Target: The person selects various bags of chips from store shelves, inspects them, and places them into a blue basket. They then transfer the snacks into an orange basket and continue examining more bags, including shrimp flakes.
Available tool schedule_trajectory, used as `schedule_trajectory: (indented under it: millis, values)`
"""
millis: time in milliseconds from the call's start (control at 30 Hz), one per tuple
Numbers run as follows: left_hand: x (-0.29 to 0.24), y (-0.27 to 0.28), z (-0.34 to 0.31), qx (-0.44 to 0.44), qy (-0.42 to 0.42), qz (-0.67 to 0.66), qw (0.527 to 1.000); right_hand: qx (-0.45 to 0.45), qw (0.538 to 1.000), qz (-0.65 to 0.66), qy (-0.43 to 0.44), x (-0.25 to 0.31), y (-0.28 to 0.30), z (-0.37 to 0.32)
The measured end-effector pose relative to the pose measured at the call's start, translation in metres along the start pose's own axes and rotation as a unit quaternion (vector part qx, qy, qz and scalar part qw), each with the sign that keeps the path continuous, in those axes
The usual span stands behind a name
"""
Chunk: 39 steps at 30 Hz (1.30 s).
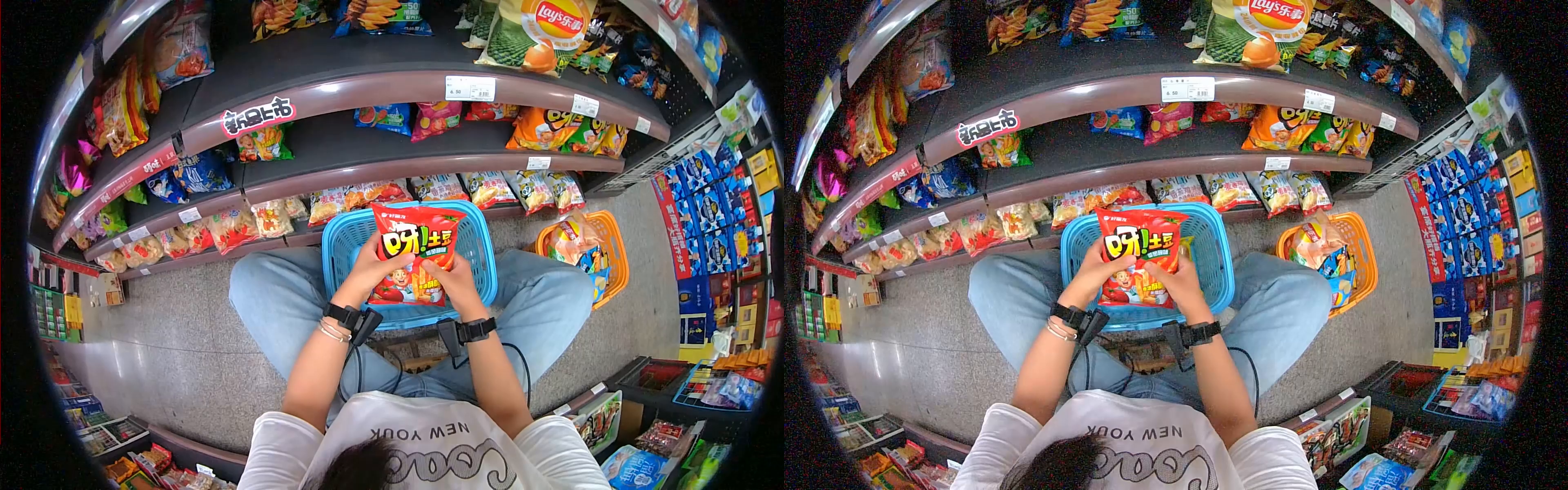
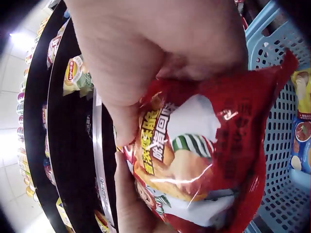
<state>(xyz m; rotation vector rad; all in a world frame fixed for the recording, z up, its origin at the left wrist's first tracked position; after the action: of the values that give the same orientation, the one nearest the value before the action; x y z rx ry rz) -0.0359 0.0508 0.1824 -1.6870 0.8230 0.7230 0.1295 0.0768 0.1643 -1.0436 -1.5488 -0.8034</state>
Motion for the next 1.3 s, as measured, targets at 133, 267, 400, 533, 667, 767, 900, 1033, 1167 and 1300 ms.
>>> schedule_trajectory:
  millis: [133,267,400,533,667,767,900,1033,1167,1300]
  values:
    - [-0.001,-0.002,-0.001,0.005,-0.007,-0.004,1.0,0.0,0.998,-0.058,0.005,-0.004,0.003,-0.001]
    - [-0.001,-0.003,-0.001,0.013,-0.012,-0.009,1.0,0.014,0.987,-0.161,0.009,-0.004,0.007,0.001]
    - [0.003,0.006,0.002,-0.021,-0.007,-0.022,1.0,0.025,0.997,-0.048,0.061,0.001,0.0,0.004]
    - [-0.004,0.003,0.001,-0.021,-0.018,-0.053,0.998,0.064,0.998,0.026,0.004,0.011,-0.011,-0.006]
    - [-0.001,0.009,0.004,-0.028,-0.055,-0.019,0.998,0.032,0.999,0.001,0.019,0.009,-0.008,-0.001]
    - [-0.006,0.012,0.002,-0.07,-0.101,0.144,0.982,-0.076,0.994,-0.035,0.067,-0.001,0.004,0.008]
    - [0.008,0.007,0.005,0.019,-0.117,0.157,0.981,-0.08,0.98,-0.096,0.153,0.015,-0.014,0.002]
    - [0.005,0.007,0.005,-0.013,-0.119,0.026,0.992,-0.053,0.944,-0.223,0.238,0.033,-0.03,-0.012]
    - [-0.002,0.021,0.006,-0.102,-0.092,-0.018,0.99,-0.075,0.967,-0.176,0.17,0.036,-0.024,-0.009]
    - [-0.002,0.017,0.002,-0.061,-0.012,-0.086,0.994,-0.147,0.969,-0.16,0.122,0.03,0.005,0.006]
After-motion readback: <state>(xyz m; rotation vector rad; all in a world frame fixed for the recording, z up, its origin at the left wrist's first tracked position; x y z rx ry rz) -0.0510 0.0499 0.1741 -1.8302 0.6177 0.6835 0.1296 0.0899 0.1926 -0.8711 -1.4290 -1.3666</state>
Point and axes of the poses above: each hand's wrist, its own z-axis towards the middle knuckle, its own y-axis out of the back of the hand, x = y × z, the point moved 6 cm from there along z, towards the middle knuckle, and after that the axes turned 11 degrees about -z, right-handed, at the moved point
